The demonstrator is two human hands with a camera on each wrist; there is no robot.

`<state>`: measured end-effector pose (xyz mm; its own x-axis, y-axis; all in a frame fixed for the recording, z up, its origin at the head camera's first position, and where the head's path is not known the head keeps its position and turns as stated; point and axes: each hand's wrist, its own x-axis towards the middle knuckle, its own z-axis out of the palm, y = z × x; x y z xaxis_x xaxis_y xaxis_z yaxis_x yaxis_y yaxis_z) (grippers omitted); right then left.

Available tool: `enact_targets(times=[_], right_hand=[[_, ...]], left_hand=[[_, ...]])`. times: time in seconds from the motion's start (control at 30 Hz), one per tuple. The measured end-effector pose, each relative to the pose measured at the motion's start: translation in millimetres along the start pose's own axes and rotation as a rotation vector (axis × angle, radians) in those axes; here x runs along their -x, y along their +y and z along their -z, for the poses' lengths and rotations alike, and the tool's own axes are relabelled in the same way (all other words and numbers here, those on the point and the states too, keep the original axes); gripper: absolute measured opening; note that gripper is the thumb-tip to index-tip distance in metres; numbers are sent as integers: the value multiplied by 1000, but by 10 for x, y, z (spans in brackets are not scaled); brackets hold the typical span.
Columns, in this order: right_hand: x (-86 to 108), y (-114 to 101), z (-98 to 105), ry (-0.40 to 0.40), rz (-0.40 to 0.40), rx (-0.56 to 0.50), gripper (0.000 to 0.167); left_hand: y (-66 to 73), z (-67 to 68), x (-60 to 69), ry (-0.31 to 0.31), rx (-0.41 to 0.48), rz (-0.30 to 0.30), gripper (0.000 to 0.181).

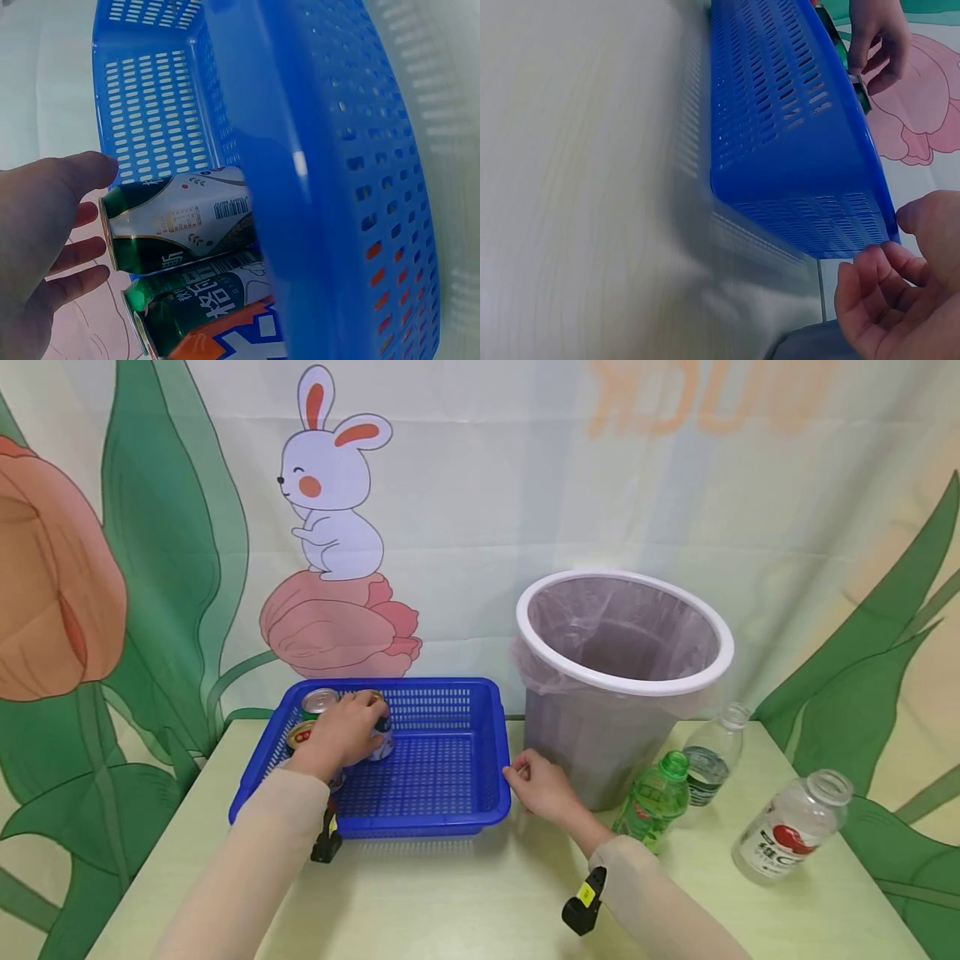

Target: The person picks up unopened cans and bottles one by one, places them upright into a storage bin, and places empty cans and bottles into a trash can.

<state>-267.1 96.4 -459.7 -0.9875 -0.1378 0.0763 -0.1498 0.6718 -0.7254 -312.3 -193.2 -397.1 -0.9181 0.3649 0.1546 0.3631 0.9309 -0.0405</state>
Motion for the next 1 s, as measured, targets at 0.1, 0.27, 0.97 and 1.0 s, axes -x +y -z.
enact_targets(times=[0.1,0.27,0.97,1.0], right_hand=[[16,8,2,54,66,57,16],[58,33,-2,115,161,124,10],[480,138,126,148,590,483,17],[498,142,134,150,605,490,17]], left_hand=[[23,-7,15,22,26,-6,36],[64,-63,22,47,63,6,35],[322,-104,102,123,264,63,29],[340,-104,100,122,278,67,29]])
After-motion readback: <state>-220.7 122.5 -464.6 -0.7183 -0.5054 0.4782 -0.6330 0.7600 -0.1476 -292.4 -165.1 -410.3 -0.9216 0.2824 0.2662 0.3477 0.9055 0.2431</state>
